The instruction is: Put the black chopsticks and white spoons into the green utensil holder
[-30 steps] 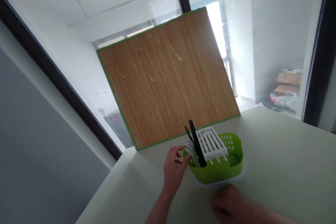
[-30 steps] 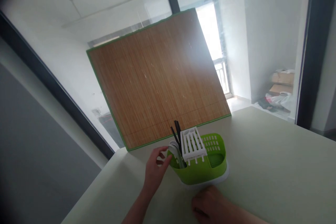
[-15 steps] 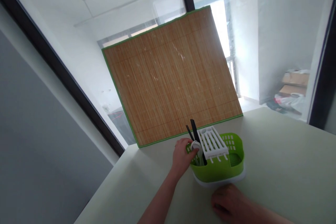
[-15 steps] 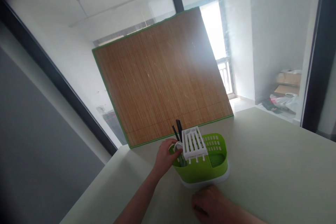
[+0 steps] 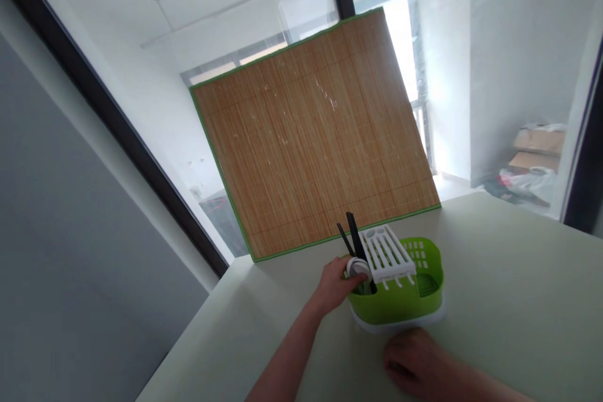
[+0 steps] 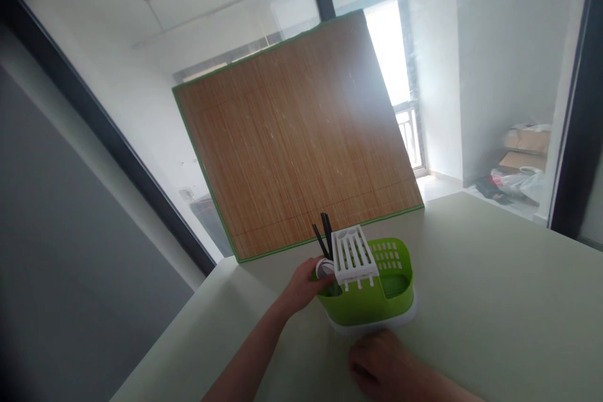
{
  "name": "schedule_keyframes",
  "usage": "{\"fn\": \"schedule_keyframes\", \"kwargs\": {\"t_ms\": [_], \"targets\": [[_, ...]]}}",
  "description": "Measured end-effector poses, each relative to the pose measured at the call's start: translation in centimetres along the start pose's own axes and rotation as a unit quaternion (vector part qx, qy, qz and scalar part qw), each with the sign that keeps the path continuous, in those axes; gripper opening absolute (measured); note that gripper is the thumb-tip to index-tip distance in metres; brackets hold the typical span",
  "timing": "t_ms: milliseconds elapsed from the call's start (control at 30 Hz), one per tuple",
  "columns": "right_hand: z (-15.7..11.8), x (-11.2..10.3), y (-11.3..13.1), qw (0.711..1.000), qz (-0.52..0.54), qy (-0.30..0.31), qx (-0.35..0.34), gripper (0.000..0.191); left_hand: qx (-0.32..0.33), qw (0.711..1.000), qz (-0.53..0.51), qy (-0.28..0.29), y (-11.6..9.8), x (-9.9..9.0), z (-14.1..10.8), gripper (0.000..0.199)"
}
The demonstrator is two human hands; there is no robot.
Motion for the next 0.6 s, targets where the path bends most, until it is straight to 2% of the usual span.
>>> {"fn": "schedule_keyframes", "kwargs": {"t_ms": [100,167,267,333,400,500,567,600], "targets": [[0.0,-0.2,0.2,1.0,-0.002,0.003,0.001,0.014,0.014,1.0,0.0,-0.007,0.0,0.1,-0.1,0.019],[0.1,-0.4,0.3,1.0,-0.007,0.007,0.0,0.014,0.02,0.999,-0.026,-0.039,0.0,0.3,-0.3,0.024],[0.2,-0.5,0.4,1.0,-0.016,0.013,0.001,0.014,0.013,0.987,-0.093,-0.129,-0.1,0.2,-0.5,0.029],[0.2,-0.5,0.4,1.0,-0.016,0.015,0.0,0.013,0.002,0.964,-0.172,-0.201,-0.1,-0.6,-0.5,0.031],[0.1,-0.5,0.3,1.0,-0.014,0.015,-0.003,0.013,-0.011,0.924,-0.267,-0.274,-0.1,-2.3,-0.4,0.032],[0.1,-0.4,0.2,1.0,-0.014,0.01,-0.004,0.013,-0.023,0.856,-0.344,-0.384,0.1,-6.2,-0.6,0.037],[0.1,-0.3,0.1,1.0,-0.015,0.007,-0.007,0.012,-0.025,0.83,-0.347,-0.435,0.6,-8.9,-1.4,0.037],[0.1,-0.3,0.0,1.0,-0.014,0.007,-0.009,0.012,-0.029,0.826,-0.344,-0.446,1.1,-10.0,-2.0,0.037]]}}
Point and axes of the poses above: each hand's wrist, its own z-axis towards the middle knuckle, its own x-axis out of the palm, y = z × x, the point moved 2 cm from there along z, towards the middle knuckle, and after that the axes turned 1 degree about x, right-handed, at the moved point
